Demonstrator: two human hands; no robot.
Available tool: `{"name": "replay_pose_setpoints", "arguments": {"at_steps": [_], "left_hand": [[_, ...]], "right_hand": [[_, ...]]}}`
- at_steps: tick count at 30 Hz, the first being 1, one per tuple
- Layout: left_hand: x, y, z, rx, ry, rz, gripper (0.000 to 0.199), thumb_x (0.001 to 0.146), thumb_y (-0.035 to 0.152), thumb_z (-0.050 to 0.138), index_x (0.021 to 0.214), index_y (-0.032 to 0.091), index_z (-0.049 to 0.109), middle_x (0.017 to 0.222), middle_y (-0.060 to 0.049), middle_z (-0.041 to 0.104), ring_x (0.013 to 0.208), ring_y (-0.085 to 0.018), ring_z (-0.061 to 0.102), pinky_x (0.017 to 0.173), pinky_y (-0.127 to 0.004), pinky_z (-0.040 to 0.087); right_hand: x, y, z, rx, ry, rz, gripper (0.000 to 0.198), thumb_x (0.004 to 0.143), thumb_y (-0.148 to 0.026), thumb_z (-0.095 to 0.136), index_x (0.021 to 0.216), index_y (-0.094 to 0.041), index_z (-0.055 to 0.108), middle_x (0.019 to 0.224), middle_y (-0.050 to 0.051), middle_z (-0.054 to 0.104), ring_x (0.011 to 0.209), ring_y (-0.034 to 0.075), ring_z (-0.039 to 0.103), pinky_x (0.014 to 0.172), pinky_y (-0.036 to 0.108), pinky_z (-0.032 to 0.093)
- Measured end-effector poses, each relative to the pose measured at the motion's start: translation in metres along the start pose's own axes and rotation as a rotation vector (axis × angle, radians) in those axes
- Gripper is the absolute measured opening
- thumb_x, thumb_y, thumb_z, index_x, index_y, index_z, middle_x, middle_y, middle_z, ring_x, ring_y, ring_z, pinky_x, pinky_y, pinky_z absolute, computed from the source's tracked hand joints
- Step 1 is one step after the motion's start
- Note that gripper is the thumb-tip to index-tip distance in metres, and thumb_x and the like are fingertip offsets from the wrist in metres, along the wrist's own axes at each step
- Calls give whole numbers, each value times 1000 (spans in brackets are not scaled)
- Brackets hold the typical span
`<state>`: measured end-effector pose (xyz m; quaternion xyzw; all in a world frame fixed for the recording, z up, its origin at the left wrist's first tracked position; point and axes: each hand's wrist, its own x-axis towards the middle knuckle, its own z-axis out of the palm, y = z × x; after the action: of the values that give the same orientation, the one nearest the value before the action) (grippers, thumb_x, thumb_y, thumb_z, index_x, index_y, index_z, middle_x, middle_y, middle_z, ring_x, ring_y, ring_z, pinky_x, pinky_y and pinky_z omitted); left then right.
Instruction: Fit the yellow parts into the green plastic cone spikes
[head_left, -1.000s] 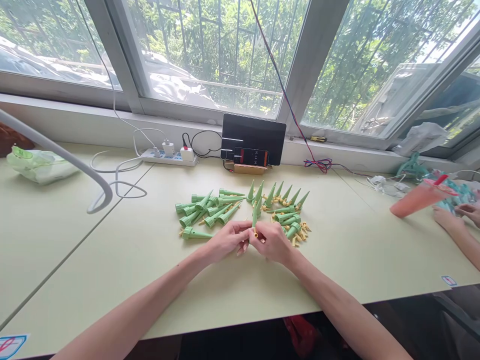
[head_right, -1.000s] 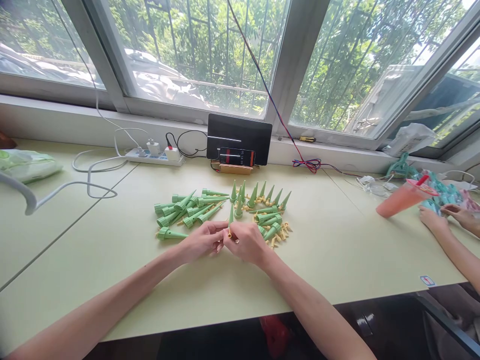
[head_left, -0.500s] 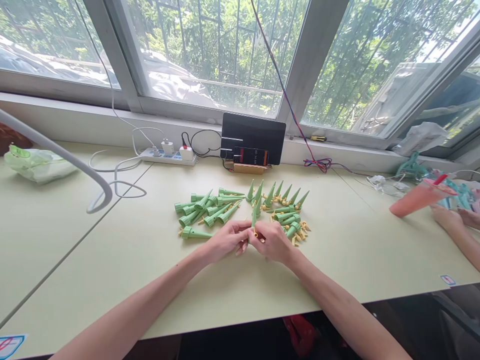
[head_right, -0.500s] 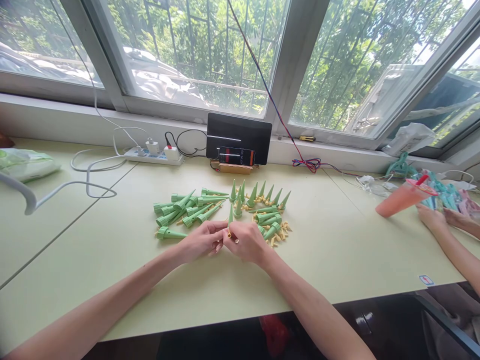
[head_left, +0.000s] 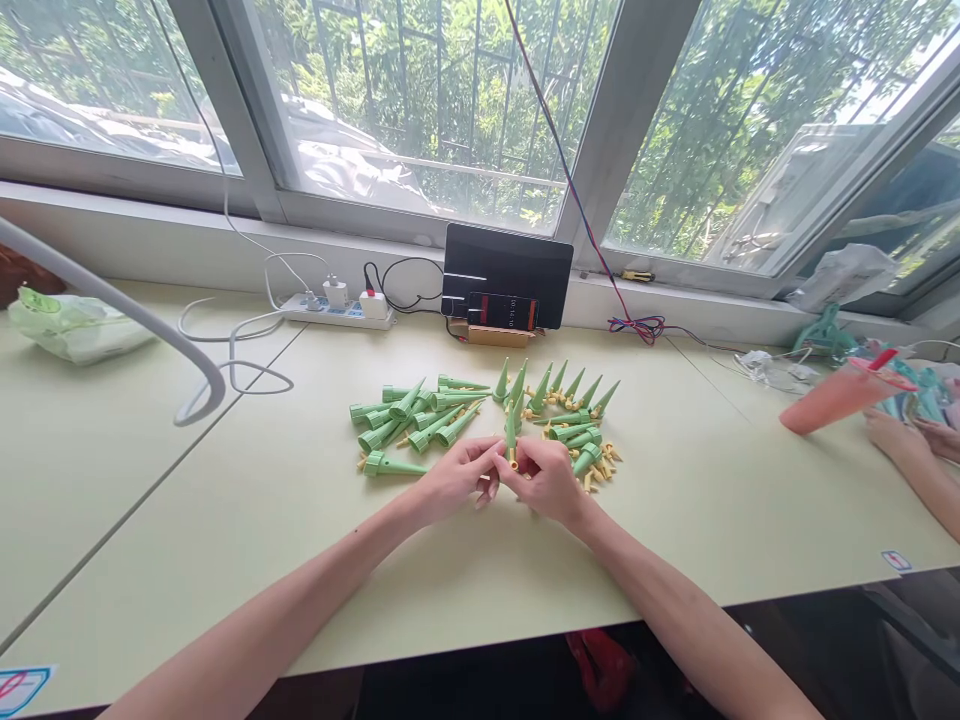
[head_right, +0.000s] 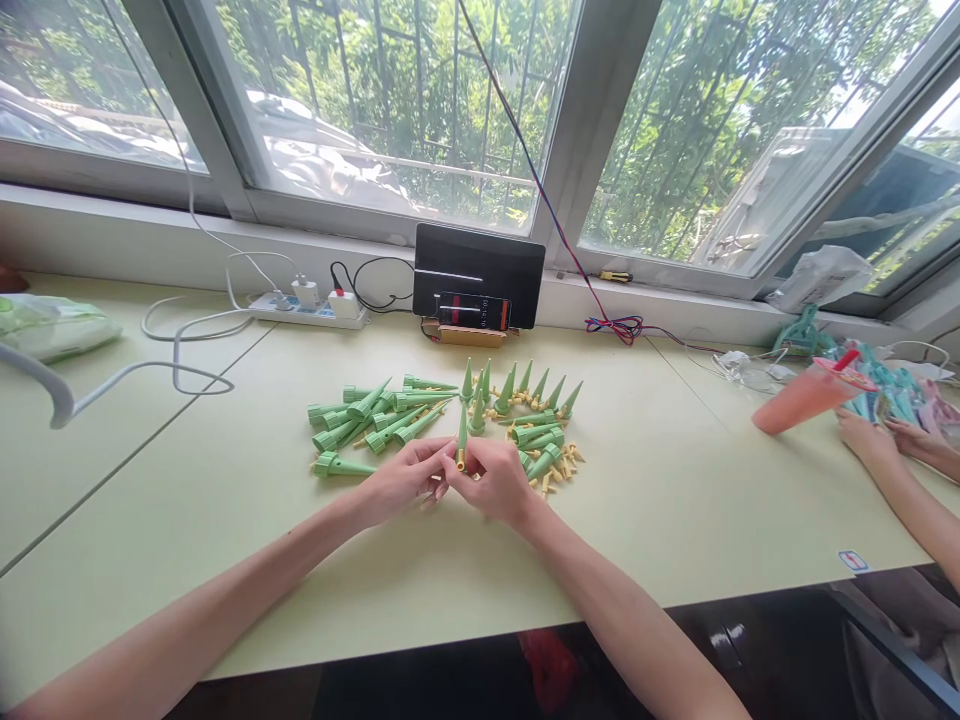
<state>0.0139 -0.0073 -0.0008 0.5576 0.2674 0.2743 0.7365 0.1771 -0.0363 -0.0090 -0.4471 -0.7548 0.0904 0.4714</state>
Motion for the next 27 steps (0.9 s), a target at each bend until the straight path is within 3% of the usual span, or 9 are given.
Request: {"name": "replay_pose_setpoints", "arguments": {"at_steps": [10,18,21,25,27], "left_hand": [[1,-1,1,-50,26,1,47,84,60,60,74,15,54,61,4,42,50,-7,44,41,-17,37],[-1,6,2,45,51,3,42,86,58,60,85,16,57,63,5,47,44,-4,38,39,-16,31],[-2,11,-2,138,154,18,41,85,57,60,89,17,58,59,5,49,41,-5,39,38,-18,31],[-1,18,-11,319,465,76,37,85,54,60,77,18,56,43,8,36,37,-7,34,38,-19,27],[-1,21,-14,412,573,124,36,85,52,61,74,18,56,46,7,39,37,-7,34,38,-20,27]], "right_hand": [[-1,2,1,20,-3,-7,46,87,-35,59,57,-22,26,49,-7,31,44,8,28,44,24,27],[-2,7,2,76,-81,-15,46,89,-43,60,59,-23,31,49,-8,31,45,9,28,55,28,44],[-2,7,2,41,-99,-6,44,90,-43,60,59,-22,37,50,-7,35,45,9,31,49,25,39],[0,6,2,37,-67,51,38,94,-39,53,62,-20,44,52,-5,40,47,9,37,47,23,33],[1,7,1,22,-15,99,34,95,-36,51,65,-20,48,55,-4,44,49,10,40,50,24,35]]}}
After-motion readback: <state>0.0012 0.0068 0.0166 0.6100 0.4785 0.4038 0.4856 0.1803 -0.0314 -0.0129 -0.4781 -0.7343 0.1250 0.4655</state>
